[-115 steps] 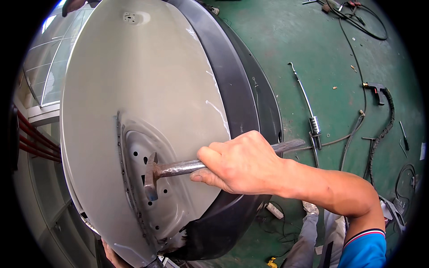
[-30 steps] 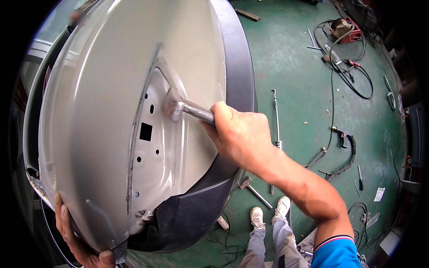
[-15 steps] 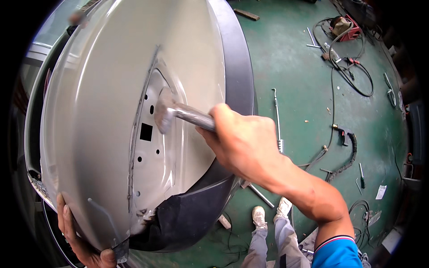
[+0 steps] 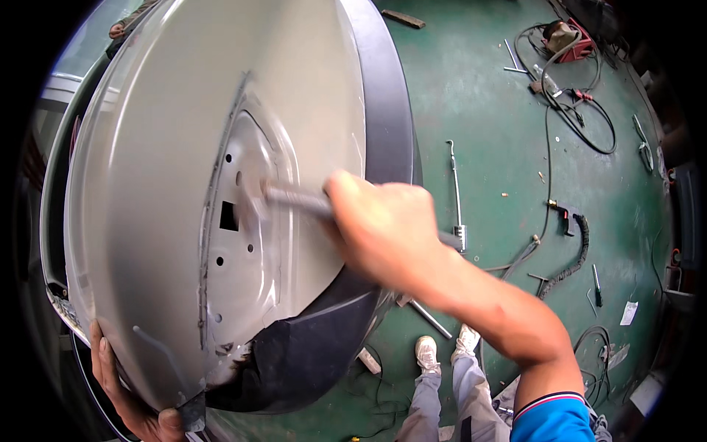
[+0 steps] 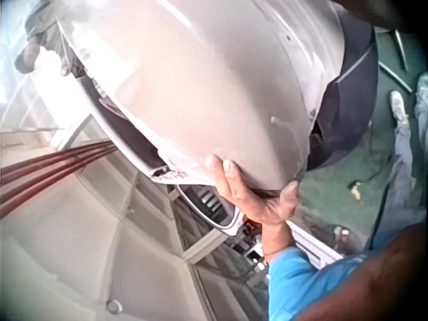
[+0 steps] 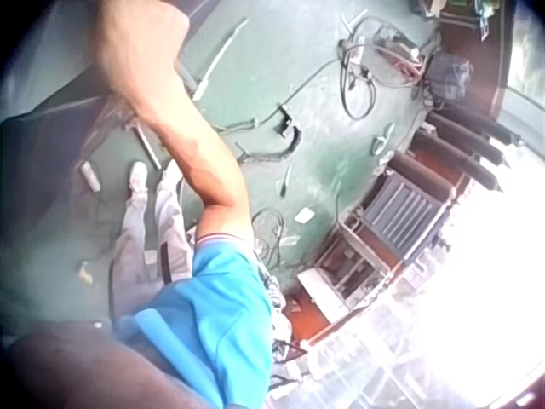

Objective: The person repairs a damaged white car bumper by using a hammer and dolly to flatten dents, then uses a red plastic trim tool to align the bumper edge. The person also uses a power sander to smooth the surface.

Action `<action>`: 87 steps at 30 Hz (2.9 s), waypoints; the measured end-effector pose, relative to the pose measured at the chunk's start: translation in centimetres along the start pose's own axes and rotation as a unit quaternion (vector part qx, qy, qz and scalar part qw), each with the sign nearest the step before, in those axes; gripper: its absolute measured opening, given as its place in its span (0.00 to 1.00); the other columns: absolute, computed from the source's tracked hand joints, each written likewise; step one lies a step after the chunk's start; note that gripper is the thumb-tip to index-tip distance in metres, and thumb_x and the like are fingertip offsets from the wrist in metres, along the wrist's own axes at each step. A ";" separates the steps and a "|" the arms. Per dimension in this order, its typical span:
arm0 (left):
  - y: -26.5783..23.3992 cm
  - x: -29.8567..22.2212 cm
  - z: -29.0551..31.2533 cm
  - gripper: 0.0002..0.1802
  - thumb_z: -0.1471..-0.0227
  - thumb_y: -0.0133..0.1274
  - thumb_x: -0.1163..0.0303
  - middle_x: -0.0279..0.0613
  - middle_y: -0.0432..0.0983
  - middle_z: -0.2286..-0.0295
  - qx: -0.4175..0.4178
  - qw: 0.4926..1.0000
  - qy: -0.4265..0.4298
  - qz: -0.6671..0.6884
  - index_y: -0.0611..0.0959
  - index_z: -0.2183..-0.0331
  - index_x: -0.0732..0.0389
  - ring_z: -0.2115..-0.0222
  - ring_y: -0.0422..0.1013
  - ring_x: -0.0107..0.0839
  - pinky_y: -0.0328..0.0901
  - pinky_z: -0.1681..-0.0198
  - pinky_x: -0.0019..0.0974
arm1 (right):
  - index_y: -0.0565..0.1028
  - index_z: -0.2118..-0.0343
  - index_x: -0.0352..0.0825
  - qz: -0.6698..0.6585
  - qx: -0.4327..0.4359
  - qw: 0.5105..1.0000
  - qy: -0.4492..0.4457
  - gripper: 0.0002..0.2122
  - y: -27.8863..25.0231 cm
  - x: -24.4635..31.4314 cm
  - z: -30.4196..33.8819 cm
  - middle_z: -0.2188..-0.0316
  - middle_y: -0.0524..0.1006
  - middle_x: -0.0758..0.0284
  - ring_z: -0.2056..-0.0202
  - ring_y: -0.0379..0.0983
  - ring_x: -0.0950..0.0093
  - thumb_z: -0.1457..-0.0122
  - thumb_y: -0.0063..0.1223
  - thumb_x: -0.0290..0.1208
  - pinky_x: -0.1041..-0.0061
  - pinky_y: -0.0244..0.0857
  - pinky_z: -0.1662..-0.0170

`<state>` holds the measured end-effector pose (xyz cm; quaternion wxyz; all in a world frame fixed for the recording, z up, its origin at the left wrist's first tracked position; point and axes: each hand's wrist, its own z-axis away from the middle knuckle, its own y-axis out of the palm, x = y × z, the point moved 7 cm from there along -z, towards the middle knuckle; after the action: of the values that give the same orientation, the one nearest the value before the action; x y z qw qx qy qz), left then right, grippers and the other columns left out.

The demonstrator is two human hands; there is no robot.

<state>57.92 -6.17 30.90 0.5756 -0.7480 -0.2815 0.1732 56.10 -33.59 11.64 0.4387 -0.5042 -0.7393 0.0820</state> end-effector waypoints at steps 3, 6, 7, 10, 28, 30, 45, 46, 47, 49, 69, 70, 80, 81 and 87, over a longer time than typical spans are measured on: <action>0.1 0.2 0.0 0.51 0.44 0.53 0.33 0.63 0.62 0.38 -0.004 1.000 -0.005 0.017 0.67 0.37 0.68 0.37 0.60 0.57 0.54 0.35 0.56 | 0.66 0.70 0.34 0.060 0.122 0.989 0.065 0.11 1.5 -0.8 -0.8 0.80 0.74 0.58 0.78 0.76 0.55 0.43 0.60 0.30 0.57 0.66 0.76; 0.2 0.4 0.7 0.48 0.43 0.53 0.36 0.62 0.63 0.39 -0.033 0.999 -0.027 0.016 0.68 0.37 0.66 0.38 0.61 0.55 0.56 0.35 0.56 | 0.69 0.65 0.34 -0.132 0.074 0.978 0.144 0.10 -1.4 -1.5 2.5 0.79 0.73 0.57 0.78 0.74 0.54 0.39 0.61 0.30 0.58 0.65 0.75; 0.5 1.0 0.9 0.56 0.46 0.49 0.27 0.65 0.57 0.36 -0.016 0.998 -0.061 -0.003 0.64 0.34 0.66 0.35 0.56 0.57 0.52 0.33 0.57 | 0.72 0.61 0.33 -0.189 0.063 0.963 0.182 0.09 -2.9 -2.5 4.4 0.80 0.72 0.61 0.80 0.74 0.63 0.39 0.62 0.28 0.63 0.65 0.76; -0.6 0.9 1.6 0.56 0.45 0.49 0.28 0.65 0.56 0.36 -0.024 0.998 -0.056 -0.002 0.64 0.35 0.67 0.35 0.56 0.57 0.53 0.33 0.57 | 0.75 0.59 0.33 -0.376 0.066 0.798 0.466 0.06 -4.1 -7.1 13.9 0.77 0.71 0.76 0.81 0.62 0.86 0.36 0.57 0.27 0.82 0.57 0.77; 1.1 -1.3 1.5 0.57 0.48 0.62 0.40 0.65 0.55 0.35 -0.008 0.996 -0.066 -0.060 0.59 0.35 0.74 0.33 0.53 0.55 0.47 0.31 0.54 | 0.74 0.76 0.36 -0.213 0.009 0.453 0.866 0.16 1.7 -28.8 80.0 0.85 0.71 0.68 0.84 0.67 0.70 0.32 0.50 0.40 0.71 0.61 0.80; 1.0 -2.6 -0.2 0.56 0.48 0.62 0.40 0.65 0.55 0.35 -0.020 0.997 -0.038 -0.056 0.61 0.35 0.73 0.33 0.54 0.55 0.47 0.31 0.53 | 0.75 0.74 0.34 -0.156 0.041 0.499 0.852 0.15 -0.3 -29.4 82.7 0.82 0.74 0.65 0.79 0.74 0.67 0.33 0.51 0.39 0.67 0.67 0.76; -3.2 4.9 2.3 0.27 0.39 0.53 0.60 0.61 0.69 0.41 -0.103 0.993 -0.002 0.065 0.78 0.44 0.68 0.41 0.65 0.59 0.57 0.38 0.55 | 0.75 0.44 0.29 -0.326 -0.074 0.878 0.342 0.19 -0.4 5.2 11.2 0.48 0.77 0.61 0.47 0.73 0.72 0.29 0.49 0.39 0.70 0.66 0.42; -3.0 6.3 3.6 0.27 0.39 0.54 0.58 0.60 0.70 0.42 -0.135 0.990 -0.023 0.043 0.79 0.44 0.65 0.41 0.64 0.58 0.57 0.37 0.55 | 0.73 0.43 0.28 -0.373 -0.128 0.865 0.310 0.20 -0.5 7.8 7.3 0.47 0.76 0.61 0.46 0.72 0.71 0.28 0.47 0.40 0.70 0.66 0.42; -2.6 6.9 3.9 0.27 0.39 0.54 0.57 0.59 0.70 0.42 -0.150 0.988 -0.030 0.039 0.79 0.44 0.64 0.40 0.64 0.58 0.57 0.37 0.55 | 0.72 0.42 0.27 -0.414 -0.185 0.847 0.278 0.21 -0.4 10.1 3.8 0.46 0.75 0.61 0.46 0.71 0.71 0.27 0.45 0.40 0.70 0.65 0.43; -2.6 6.8 4.2 0.27 0.40 0.54 0.56 0.57 0.70 0.42 -0.171 0.984 -0.040 0.034 0.79 0.44 0.61 0.40 0.64 0.56 0.56 0.37 0.55 | 0.71 0.42 0.26 -0.452 -0.247 0.815 0.267 0.23 0.1 12.5 -0.5 0.43 0.73 0.57 0.42 0.69 0.66 0.27 0.43 0.43 0.68 0.62 0.38; -2.5 8.0 4.2 0.30 0.42 0.54 0.58 0.55 0.68 0.39 -0.121 0.989 -0.078 0.036 0.78 0.42 0.62 0.37 0.62 0.56 0.55 0.36 0.56 | 0.70 0.40 0.35 -0.473 -0.332 0.786 0.220 0.25 -4.6 9.5 1.6 0.39 0.70 0.65 0.38 0.63 0.69 0.29 0.37 0.49 0.60 0.51 0.35; -2.8 8.1 4.2 0.30 0.42 0.54 0.58 0.55 0.68 0.39 -0.115 0.990 -0.081 0.033 0.78 0.42 0.62 0.37 0.62 0.56 0.55 0.36 0.56 | 0.69 0.40 0.34 -0.463 -0.354 0.776 0.242 0.26 -5.9 9.1 2.3 0.40 0.71 0.64 0.38 0.64 0.69 0.29 0.36 0.49 0.61 0.52 0.35; -2.3 7.4 3.4 0.30 0.42 0.53 0.61 0.56 0.68 0.39 -0.102 0.992 -0.074 0.032 0.77 0.41 0.64 0.38 0.63 0.57 0.55 0.35 0.55 | 0.60 0.37 0.23 -0.388 -0.278 0.851 0.219 0.31 1.5 17.1 -3.2 0.41 0.66 0.55 0.40 0.63 0.66 0.28 0.43 0.49 0.64 0.54 0.35; -2.7 7.5 3.2 0.30 0.42 0.53 0.61 0.56 0.68 0.39 -0.107 0.991 -0.070 0.033 0.77 0.41 0.64 0.38 0.63 0.57 0.55 0.35 0.54 | 0.59 0.36 0.24 -0.449 -0.284 0.821 0.210 0.30 2.0 17.2 -3.1 0.40 0.65 0.55 0.39 0.61 0.65 0.28 0.43 0.47 0.64 0.52 0.34; -3.0 7.1 3.8 0.29 0.42 0.54 0.62 0.55 0.68 0.39 -0.120 0.990 -0.061 0.039 0.77 0.41 0.64 0.38 0.63 0.57 0.56 0.36 0.54 | 0.62 0.38 0.25 -0.419 -0.289 0.832 0.222 0.26 1.4 16.2 -2.7 0.43 0.68 0.56 0.43 0.66 0.68 0.27 0.41 0.45 0.68 0.59 0.38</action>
<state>60.60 1.71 33.16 0.4561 -0.8101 -0.3054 0.2061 57.29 -20.51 21.67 0.4179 -0.2550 -0.7522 -0.4411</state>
